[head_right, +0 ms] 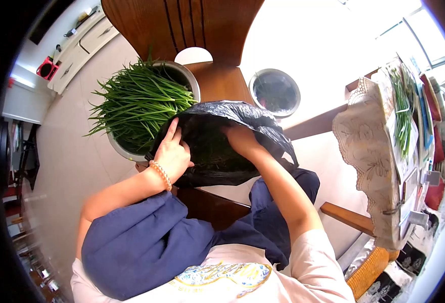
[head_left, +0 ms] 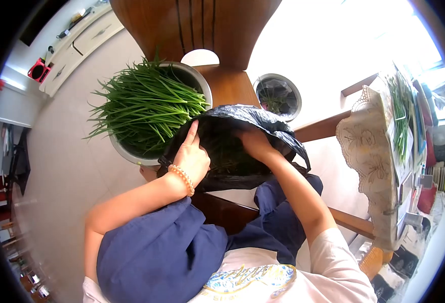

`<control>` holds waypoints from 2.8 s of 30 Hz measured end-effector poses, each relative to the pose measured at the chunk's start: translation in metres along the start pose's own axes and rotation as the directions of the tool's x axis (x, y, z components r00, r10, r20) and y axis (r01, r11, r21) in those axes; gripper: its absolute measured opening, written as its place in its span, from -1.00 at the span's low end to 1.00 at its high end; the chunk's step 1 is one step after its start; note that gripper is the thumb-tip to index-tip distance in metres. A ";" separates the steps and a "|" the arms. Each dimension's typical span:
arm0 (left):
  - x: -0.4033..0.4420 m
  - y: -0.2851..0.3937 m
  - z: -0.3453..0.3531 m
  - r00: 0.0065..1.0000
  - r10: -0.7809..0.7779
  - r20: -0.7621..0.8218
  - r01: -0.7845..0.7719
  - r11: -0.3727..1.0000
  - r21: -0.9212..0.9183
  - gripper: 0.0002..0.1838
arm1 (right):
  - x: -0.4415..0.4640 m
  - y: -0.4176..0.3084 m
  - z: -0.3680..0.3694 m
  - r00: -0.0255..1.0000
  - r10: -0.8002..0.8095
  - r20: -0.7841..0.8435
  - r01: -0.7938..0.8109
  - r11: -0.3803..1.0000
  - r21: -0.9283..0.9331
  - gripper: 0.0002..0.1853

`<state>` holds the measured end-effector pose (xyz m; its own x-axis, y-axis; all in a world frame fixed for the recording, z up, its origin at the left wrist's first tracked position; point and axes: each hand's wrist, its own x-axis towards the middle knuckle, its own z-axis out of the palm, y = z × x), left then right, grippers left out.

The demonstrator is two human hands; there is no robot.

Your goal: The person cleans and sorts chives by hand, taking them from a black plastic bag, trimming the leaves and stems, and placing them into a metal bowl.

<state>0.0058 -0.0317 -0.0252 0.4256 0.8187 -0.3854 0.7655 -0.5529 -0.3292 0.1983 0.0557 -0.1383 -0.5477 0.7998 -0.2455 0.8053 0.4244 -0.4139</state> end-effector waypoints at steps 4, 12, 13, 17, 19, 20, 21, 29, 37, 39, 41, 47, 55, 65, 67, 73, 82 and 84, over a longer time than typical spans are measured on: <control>0.001 0.001 0.007 0.997 0.011 -0.075 -0.009 1.000 0.020 -0.48 | 0.019 0.000 0.020 0.971 -0.225 -0.077 0.204 0.955 -0.214 -0.61; 0.005 0.002 0.015 0.938 -0.078 -0.337 -0.025 0.956 -0.292 -0.61 | -0.003 -0.001 0.009 0.959 -0.283 0.002 0.275 0.930 -0.243 -0.63; 0.004 0.000 0.017 0.922 -0.094 -0.376 -0.024 0.954 -0.299 -0.67 | -0.008 -0.010 0.002 0.947 -0.303 -0.107 0.283 0.944 -0.166 -0.69; 0.002 -0.010 0.023 0.921 -0.178 -0.346 0.106 0.970 -0.217 -0.83 | -0.004 -0.027 0.007 0.869 -0.476 -0.135 0.462 0.878 -0.125 -0.66; -0.001 -0.011 0.023 0.933 -0.155 -0.326 0.102 0.979 -0.175 -0.86 | 0.003 -0.035 0.021 0.894 -0.439 -0.090 0.416 0.887 -0.199 -0.67; -0.002 -0.012 0.023 0.942 -0.140 -0.304 0.102 0.985 -0.139 -0.88 | 0.006 -0.039 0.026 0.915 -0.402 -0.041 0.376 0.884 -0.277 -0.67; -0.003 -0.010 0.025 0.945 -0.134 -0.299 0.094 0.985 -0.143 -0.87 | 0.008 -0.039 0.032 0.915 -0.402 -0.044 0.375 0.885 -0.277 -0.67; -0.005 -0.012 0.020 0.890 -0.187 -0.415 0.077 0.961 -0.267 -0.86 | -0.013 -0.040 0.001 0.954 -0.288 -0.086 0.267 0.944 -0.195 -0.80; 0.001 0.002 0.016 0.903 -0.233 -0.361 -0.139 0.638 -0.757 -0.66 | -0.059 -0.041 -0.045 0.856 -0.318 -0.408 0.336 0.941 -0.029 -0.88; 0.007 0.005 0.016 0.938 -0.211 -0.276 -0.108 0.578 -0.809 -0.68 | -0.062 -0.042 -0.050 0.853 -0.313 -0.417 0.350 0.937 0.012 -0.85; 0.012 0.005 0.009 0.967 -0.183 -0.179 -0.050 0.552 -0.832 -0.70 | -0.065 -0.043 -0.058 0.849 -0.309 -0.428 0.363 0.930 0.049 -0.82; 0.020 0.000 0.025 0.964 0.110 0.241 0.264 -0.329 -0.907 -0.68 | -0.076 -0.061 -0.069 0.807 0.025 -0.590 0.123 0.970 0.209 -0.63; 0.010 0.004 0.028 0.907 0.334 0.255 0.420 -0.734 -0.533 -0.61 | -0.097 -0.081 -0.027 0.921 0.346 -0.181 -0.034 0.532 0.846 -0.76; -0.002 -0.003 0.008 0.931 0.289 0.223 0.362 -0.653 -0.665 0.03 | -0.094 -0.062 -0.031 0.766 0.638 -0.080 -0.016 0.144 0.989 -0.56; -0.003 -0.003 0.007 0.945 0.258 0.200 0.320 -0.610 -0.724 0.05 | -0.102 -0.076 -0.038 0.839 0.530 0.124 -0.129 -0.029 0.991 -0.55; -0.003 0.005 0.003 0.970 0.191 0.152 0.221 -0.424 -0.878 0.12 | -0.098 -0.084 -0.029 0.945 0.180 0.273 -0.242 -0.179 0.954 -0.71; -0.005 0.002 0.005 0.974 0.154 0.167 0.221 -0.457 -0.861 -0.69 | -0.094 -0.073 -0.045 0.894 0.418 0.160 -0.107 -0.148 0.983 -0.63; -0.005 0.004 0.004 0.981 0.097 0.169 0.195 -0.452 -0.870 -0.79 | -0.092 -0.076 -0.041 0.762 0.594 -0.259 -0.002 0.402 0.915 -0.55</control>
<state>0.0044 -0.0388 -0.0278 0.4103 0.7228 -0.5560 0.1570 0.5447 0.8238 0.1969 -0.0326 -0.0488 0.1198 0.9713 -0.2055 0.1174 -0.2194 -0.9686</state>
